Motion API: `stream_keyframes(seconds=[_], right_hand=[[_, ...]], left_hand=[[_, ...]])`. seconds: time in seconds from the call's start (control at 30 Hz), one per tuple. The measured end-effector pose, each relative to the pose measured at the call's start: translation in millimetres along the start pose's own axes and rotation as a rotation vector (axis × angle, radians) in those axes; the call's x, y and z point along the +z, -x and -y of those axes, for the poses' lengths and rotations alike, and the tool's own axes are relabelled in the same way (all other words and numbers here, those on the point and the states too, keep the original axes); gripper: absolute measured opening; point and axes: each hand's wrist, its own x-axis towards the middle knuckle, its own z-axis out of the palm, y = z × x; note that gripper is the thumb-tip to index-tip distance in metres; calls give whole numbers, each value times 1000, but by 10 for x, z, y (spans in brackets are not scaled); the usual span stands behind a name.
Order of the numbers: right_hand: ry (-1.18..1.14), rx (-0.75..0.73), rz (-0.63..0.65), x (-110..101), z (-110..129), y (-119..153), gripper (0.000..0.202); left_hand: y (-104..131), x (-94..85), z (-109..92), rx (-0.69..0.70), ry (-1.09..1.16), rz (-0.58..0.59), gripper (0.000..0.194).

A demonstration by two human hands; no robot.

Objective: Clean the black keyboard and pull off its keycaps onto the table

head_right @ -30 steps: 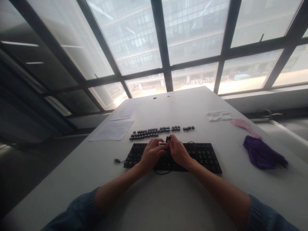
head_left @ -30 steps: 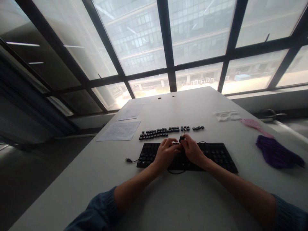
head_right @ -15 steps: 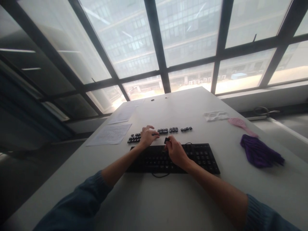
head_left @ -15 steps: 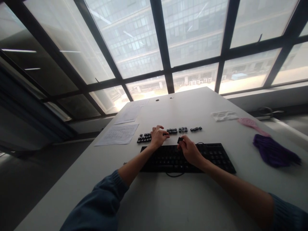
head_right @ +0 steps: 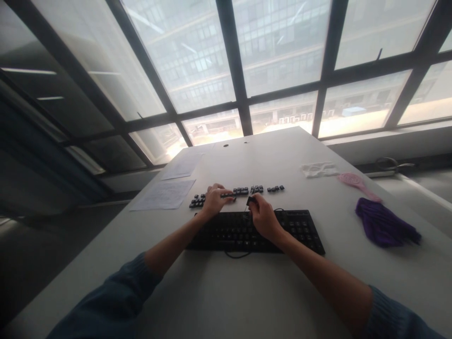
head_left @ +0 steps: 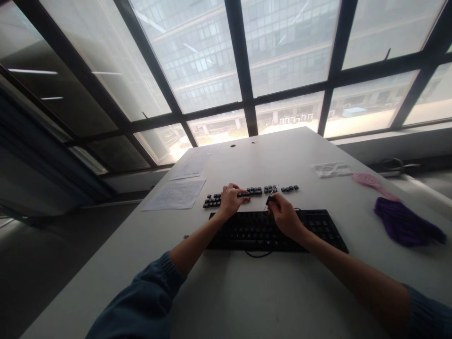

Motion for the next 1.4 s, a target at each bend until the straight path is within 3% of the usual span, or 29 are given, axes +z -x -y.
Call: stream_keyframes(seconds=[0.1,0.23,0.33,0.6,0.93,1.4], right_hand=[[103,-44,40,-55,4,13,13],[164,-76,126,-69,15,55,15],[190,-94,197,-65,44,94,16],[256,-213,247,-87,73,203,14],[193,-364,270,-87,57,209,15],[224,-403,303,-90,24,202,19]], left_hand=[[239,-93,-214,73,80,-28,13],[632,-62,-524,201,216,97,15],[794,14,-624,227,248,160,20],[721,65,-609,238,243,253,15],[865,90,-688,265,130,147,12],[843,194,-667,294,2,155,16]])
